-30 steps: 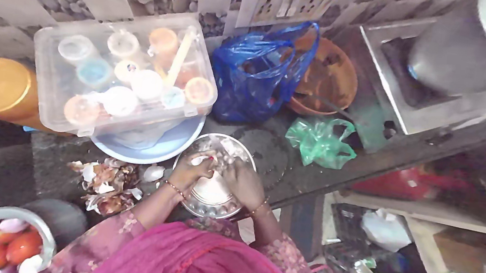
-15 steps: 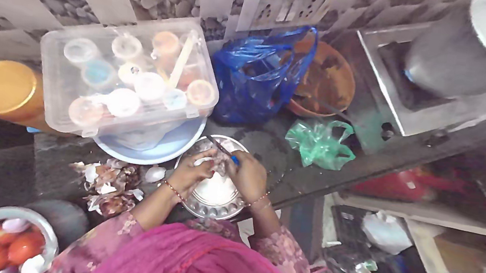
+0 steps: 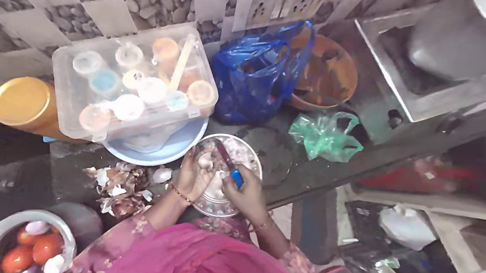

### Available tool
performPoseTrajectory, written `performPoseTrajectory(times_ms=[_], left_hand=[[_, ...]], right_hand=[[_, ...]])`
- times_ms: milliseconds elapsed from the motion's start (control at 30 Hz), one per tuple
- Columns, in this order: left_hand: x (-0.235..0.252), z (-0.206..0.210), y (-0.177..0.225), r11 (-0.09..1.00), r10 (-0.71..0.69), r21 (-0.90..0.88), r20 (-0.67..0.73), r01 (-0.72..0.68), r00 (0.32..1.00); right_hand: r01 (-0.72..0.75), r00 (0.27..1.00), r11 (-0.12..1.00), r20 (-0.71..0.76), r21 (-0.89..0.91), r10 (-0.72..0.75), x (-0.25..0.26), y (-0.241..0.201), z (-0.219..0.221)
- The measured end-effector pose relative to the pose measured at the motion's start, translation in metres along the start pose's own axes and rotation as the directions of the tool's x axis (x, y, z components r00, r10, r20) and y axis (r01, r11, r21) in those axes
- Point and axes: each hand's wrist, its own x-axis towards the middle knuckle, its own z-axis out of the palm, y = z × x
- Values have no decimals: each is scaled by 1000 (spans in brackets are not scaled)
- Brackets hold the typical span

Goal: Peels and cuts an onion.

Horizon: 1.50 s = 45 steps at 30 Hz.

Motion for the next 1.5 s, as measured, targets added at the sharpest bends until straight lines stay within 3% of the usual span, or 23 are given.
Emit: performPoseTrajectory(times_ms=[133,300,533,700,833,933,1033,1233,1500], left_hand=[[-11,1,-7,999,27,43,66,-29,997],[-20,-7,-9,1000,22,1,115,-23,993],[-25,-18,-2,998,-38,50,223,27,974],[-28,-18,1,998,-58,36,199,51,978],[-34,-13,7,944,-69,330,180,6,981],[-38,-13,11,774,-35,625,193,-96,981],[-39,-14,15,647,-14,743,234,-170,972],[-37,-11,17,525,49,804,301,-280,953],[-37,-7,18,626,19,753,247,-204,969]], right_hand=[[12,1000,1000,23,7,-12,2,-2,22],[27,998,998,47,50,-29,3,-3,20],[-66,987,966,157,249,27,1,1,5],[-238,953,834,285,498,101,3,-5,-8],[-266,948,800,297,538,116,2,-5,-14],[-249,951,834,286,492,115,3,0,-18],[-207,950,876,302,436,74,3,2,-23],[-152,943,910,333,386,16,4,2,-27],[-98,950,867,304,489,-65,1,12,-26]])
